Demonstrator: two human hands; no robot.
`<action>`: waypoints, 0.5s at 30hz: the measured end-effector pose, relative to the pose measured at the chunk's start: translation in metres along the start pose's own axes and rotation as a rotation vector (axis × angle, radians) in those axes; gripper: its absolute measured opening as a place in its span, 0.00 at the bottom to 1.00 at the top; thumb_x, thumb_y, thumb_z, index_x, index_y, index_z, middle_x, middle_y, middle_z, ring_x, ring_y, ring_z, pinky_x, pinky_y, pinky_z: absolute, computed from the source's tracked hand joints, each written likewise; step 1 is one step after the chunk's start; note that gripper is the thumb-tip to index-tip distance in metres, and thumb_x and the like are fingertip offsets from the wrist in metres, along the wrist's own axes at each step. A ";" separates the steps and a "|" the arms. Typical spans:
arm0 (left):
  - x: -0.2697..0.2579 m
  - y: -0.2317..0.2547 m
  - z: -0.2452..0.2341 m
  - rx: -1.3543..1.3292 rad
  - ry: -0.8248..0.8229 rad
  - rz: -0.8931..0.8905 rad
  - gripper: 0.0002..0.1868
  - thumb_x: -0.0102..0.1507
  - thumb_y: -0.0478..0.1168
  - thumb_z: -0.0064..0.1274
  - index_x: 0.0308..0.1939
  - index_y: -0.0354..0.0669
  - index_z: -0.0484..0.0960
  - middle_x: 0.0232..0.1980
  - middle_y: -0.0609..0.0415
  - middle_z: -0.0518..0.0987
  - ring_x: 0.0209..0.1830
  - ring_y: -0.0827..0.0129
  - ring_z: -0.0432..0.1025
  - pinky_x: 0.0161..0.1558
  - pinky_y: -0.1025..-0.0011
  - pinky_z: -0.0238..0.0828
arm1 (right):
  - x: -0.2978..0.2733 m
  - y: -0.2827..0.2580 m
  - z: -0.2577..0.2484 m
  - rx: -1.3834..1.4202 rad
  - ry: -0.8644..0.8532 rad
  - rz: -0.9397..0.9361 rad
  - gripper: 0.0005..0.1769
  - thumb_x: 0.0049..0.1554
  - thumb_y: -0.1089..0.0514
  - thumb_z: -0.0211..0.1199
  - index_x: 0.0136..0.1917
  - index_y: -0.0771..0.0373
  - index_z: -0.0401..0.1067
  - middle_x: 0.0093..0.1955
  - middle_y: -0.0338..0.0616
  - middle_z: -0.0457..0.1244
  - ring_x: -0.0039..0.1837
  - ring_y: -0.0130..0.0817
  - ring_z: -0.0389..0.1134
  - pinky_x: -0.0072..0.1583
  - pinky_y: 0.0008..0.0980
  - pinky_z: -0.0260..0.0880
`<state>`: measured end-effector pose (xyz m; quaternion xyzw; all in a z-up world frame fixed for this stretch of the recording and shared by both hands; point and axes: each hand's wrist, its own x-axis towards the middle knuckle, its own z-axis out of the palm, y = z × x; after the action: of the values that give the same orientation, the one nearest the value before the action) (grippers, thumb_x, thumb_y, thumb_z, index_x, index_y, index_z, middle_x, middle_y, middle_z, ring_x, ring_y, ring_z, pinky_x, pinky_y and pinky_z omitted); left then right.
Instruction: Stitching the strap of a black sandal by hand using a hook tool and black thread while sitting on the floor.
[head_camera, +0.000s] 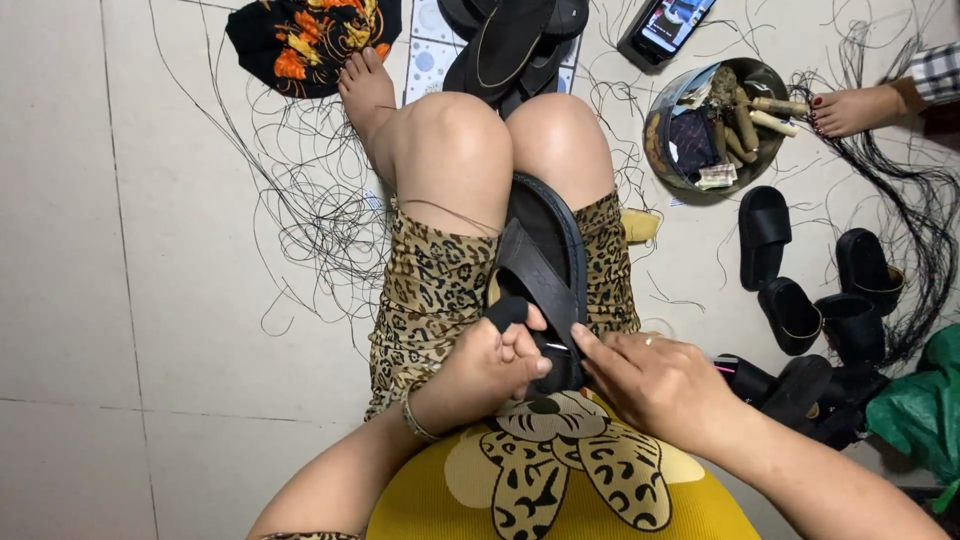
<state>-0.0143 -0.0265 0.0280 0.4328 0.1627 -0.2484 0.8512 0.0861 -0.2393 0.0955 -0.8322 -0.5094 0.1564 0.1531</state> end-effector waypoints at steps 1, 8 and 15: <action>0.002 0.000 0.001 0.001 0.000 -0.001 0.22 0.61 0.30 0.56 0.56 0.30 0.66 0.29 0.56 0.73 0.18 0.79 0.65 0.18 0.82 0.64 | -0.003 0.003 -0.003 0.001 0.001 0.001 0.23 0.52 0.60 0.69 0.60 0.70 0.73 0.39 0.45 0.68 0.29 0.34 0.66 0.31 0.33 0.68; 0.013 -0.001 0.006 0.050 0.109 -0.104 0.11 0.62 0.27 0.57 0.44 0.31 0.72 0.28 0.54 0.76 0.19 0.76 0.69 0.19 0.82 0.65 | -0.018 0.026 -0.047 -0.010 -0.419 0.177 0.35 0.50 0.55 0.64 0.72 0.45 0.67 0.31 0.34 0.65 0.25 0.33 0.66 0.29 0.35 0.68; 0.010 0.018 0.014 0.814 0.068 0.099 0.14 0.56 0.44 0.65 0.37 0.37 0.83 0.46 0.49 0.77 0.33 0.62 0.74 0.39 0.66 0.76 | -0.048 0.054 -0.005 0.797 -0.184 0.801 0.23 0.46 0.62 0.71 0.58 0.59 0.83 0.50 0.43 0.79 0.43 0.30 0.79 0.46 0.27 0.82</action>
<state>0.0052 -0.0316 0.0424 0.7495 0.0581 -0.2370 0.6154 0.1110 -0.3063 0.0828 -0.8213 -0.0670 0.4540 0.3389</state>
